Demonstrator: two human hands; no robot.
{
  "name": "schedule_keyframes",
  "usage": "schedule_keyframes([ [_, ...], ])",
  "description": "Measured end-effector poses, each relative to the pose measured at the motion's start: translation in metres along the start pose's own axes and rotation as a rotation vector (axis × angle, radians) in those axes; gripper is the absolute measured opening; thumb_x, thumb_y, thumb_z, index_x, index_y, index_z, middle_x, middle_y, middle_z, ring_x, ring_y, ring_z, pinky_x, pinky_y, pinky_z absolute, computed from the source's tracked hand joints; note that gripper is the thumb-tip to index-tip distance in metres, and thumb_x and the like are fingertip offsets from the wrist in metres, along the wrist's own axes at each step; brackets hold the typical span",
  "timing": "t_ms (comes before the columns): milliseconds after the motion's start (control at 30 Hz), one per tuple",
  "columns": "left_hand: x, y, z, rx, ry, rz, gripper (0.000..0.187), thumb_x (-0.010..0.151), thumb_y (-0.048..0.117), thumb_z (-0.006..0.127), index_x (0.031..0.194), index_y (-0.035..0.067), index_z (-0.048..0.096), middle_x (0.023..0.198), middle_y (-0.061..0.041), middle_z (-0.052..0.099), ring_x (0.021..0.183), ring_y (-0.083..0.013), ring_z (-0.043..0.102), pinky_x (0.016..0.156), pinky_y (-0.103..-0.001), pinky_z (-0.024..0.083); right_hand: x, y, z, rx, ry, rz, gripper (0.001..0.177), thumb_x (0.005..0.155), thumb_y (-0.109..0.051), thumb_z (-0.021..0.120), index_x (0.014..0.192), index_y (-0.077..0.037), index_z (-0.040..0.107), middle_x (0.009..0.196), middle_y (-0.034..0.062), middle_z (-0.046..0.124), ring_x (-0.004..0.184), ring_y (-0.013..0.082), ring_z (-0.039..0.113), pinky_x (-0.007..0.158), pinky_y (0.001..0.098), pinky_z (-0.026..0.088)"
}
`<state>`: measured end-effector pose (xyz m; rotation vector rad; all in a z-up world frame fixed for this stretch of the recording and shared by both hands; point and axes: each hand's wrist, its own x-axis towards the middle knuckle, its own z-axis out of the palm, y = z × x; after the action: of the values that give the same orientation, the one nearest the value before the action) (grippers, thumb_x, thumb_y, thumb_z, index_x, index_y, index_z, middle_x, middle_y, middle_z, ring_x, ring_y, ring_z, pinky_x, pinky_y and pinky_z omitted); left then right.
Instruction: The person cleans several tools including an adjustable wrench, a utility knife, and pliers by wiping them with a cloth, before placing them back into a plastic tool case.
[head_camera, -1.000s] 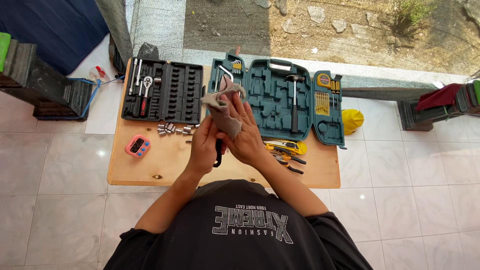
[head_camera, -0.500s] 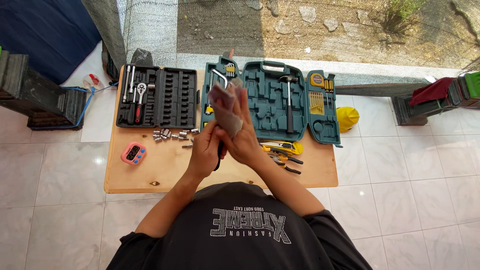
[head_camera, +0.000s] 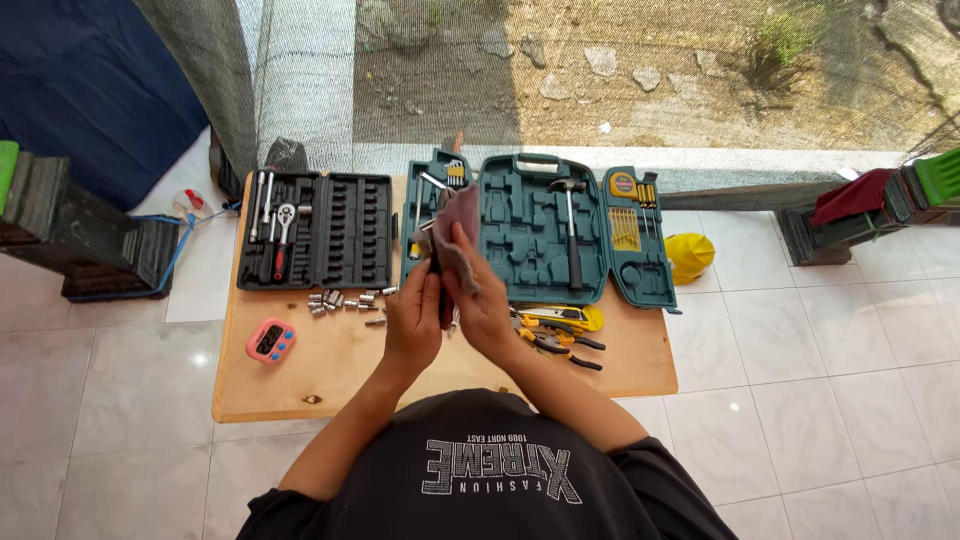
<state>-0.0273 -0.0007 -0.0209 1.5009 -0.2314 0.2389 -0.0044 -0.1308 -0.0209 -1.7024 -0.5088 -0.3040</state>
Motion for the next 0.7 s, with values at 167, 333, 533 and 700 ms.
schedule_keyframes([
  [167, 0.004, 0.008, 0.001, 0.236, 0.045, 0.171, 0.026, 0.112, 0.017, 0.046, 0.123, 0.0, 0.062, 0.076, -0.005, 0.065, 0.062, -0.0122, 0.06, 0.059, -0.028, 0.049, -0.005, 0.025, -0.005, 0.266, 0.035, 0.069, 0.052, 0.101, 0.008, 0.059, 0.152, -0.002, 0.049, 0.146, 0.0135, 0.059, 0.132, 0.0222, 0.057, 0.111, 0.0311, 0.044],
  [333, -0.004, 0.009, 0.007, -0.034, -0.174, 0.047, 0.024, 0.108, 0.015, 0.048, 0.124, -0.003, 0.053, 0.088, -0.006, 0.072, 0.076, -0.0129, 0.071, 0.069, -0.026, 0.056, 0.009, 0.036, -0.027, 0.335, 0.194, 0.062, 0.04, 0.101, 0.005, 0.062, 0.141, 0.001, 0.06, 0.133, 0.0112, 0.066, 0.118, 0.0198, 0.064, 0.101, 0.0325, 0.052],
  [533, -0.008, -0.005, 0.013, -0.037, -0.214, -0.001, 0.032, 0.105, 0.013, 0.048, 0.132, -0.002, 0.055, 0.081, -0.007, 0.07, 0.063, -0.0124, 0.063, 0.06, -0.026, 0.053, 0.019, 0.011, -0.036, 0.411, 0.302, -0.01, 0.045, 0.107, 0.002, 0.052, 0.151, -0.005, 0.048, 0.149, 0.0066, 0.056, 0.131, 0.0152, 0.059, 0.11, 0.0286, 0.049],
  [700, -0.011, -0.011, 0.011, -0.055, -0.132, 0.081, 0.021, 0.108, 0.013, 0.047, 0.116, -0.002, 0.06, 0.08, -0.008, 0.069, 0.066, -0.0125, 0.065, 0.061, -0.026, 0.053, -0.018, 0.014, -0.023, 0.337, 0.04, 0.203, 0.06, 0.104, -0.002, 0.049, 0.164, -0.006, 0.043, 0.136, 0.0158, 0.062, 0.088, 0.0116, 0.062, 0.071, 0.0238, 0.052],
])
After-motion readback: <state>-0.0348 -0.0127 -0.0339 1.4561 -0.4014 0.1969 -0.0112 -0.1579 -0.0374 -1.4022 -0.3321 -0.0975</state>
